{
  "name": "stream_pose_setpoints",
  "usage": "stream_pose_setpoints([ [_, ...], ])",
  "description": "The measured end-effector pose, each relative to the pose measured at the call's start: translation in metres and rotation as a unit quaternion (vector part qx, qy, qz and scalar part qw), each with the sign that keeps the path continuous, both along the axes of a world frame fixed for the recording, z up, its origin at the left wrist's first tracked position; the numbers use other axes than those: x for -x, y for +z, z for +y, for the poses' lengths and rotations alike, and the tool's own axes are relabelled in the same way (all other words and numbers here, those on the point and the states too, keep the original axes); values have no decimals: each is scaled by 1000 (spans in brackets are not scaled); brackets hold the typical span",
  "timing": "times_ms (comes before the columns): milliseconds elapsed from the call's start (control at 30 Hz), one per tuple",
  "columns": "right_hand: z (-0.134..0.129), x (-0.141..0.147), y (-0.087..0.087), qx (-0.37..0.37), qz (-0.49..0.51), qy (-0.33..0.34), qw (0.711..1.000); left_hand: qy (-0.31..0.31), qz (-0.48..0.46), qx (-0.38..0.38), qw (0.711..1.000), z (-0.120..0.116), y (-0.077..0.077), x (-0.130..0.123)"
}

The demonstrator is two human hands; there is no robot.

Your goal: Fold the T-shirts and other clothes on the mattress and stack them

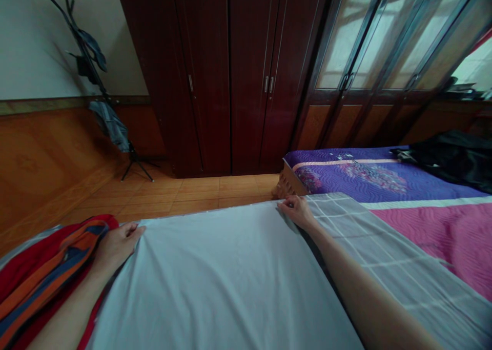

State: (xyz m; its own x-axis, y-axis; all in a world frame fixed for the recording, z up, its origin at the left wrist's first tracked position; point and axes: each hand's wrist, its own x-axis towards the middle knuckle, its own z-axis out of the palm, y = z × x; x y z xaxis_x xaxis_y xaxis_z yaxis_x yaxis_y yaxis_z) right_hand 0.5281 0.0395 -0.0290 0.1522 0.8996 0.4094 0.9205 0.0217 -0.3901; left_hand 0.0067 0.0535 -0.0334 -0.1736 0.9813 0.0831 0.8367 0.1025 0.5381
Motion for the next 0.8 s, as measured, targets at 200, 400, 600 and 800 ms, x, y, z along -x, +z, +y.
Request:
stream_pose_setpoints([
  [200,4,-4,-5,-3,-9,-46,999,7,49,-15,999,0,2,-5],
  [400,4,-2,-6,-5,-40,-51,998,-2,129,-12,992,-5,4,-16],
  [600,-6,3,6,2,-74,-24,997,20,191,-8,981,-17,20,-27],
  [800,-30,43,45,37,-88,139,986,-151,109,-139,973,-37,51,-72],
])
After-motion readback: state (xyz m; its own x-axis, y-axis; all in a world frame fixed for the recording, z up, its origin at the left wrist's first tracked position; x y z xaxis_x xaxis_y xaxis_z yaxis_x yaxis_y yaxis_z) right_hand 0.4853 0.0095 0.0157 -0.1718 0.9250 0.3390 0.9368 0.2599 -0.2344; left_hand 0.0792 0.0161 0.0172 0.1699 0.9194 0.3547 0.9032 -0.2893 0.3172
